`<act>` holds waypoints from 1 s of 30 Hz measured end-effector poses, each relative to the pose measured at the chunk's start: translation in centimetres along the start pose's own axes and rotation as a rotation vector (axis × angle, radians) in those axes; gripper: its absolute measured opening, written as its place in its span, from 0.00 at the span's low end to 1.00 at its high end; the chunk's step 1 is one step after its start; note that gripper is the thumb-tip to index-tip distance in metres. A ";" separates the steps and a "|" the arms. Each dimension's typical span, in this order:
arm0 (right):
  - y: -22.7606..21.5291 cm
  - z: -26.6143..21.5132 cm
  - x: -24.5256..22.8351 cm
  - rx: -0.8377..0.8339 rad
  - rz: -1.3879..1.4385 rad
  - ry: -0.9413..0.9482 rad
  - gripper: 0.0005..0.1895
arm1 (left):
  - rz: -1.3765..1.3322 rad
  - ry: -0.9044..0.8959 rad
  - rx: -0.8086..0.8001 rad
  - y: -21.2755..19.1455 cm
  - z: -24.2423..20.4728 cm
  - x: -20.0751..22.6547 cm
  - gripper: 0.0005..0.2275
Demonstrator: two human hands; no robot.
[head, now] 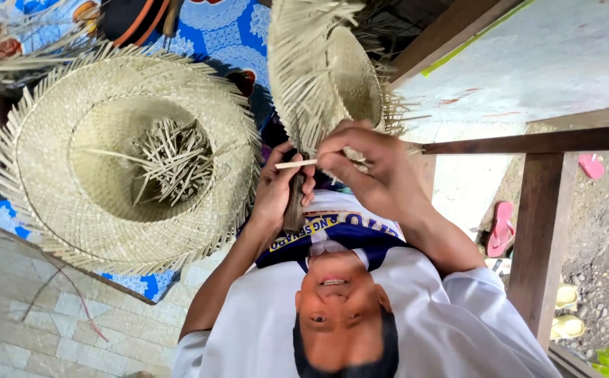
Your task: A person is weaving the brim of a straw hat using dried plant fibers and a small wooden tool.
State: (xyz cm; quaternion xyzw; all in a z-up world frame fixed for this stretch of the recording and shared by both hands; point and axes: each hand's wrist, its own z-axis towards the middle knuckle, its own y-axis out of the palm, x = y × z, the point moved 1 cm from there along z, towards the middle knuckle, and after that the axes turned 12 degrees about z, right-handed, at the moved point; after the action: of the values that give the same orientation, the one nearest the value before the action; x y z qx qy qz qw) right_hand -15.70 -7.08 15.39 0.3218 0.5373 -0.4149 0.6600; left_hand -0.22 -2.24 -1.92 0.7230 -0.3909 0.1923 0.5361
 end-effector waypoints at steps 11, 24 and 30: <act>11.1 4.3 3.8 -0.199 -0.561 -0.520 0.13 | 0.576 0.168 0.258 -3.4 -0.1 -1.5 0.14; -5.5 -0.6 13.9 0.433 -0.434 -0.124 0.13 | 0.315 0.268 0.169 4.1 2.8 4.8 0.13; -3.0 -2.1 12.2 0.383 -0.383 -0.225 0.17 | 0.313 0.275 0.207 2.3 3.8 2.7 0.06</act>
State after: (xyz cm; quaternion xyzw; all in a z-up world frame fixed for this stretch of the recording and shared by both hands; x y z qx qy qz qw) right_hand -18.32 -9.06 3.09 0.2853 0.4236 -0.6588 0.5525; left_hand -0.86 -7.03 0.02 0.6717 -0.3998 0.4087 0.4711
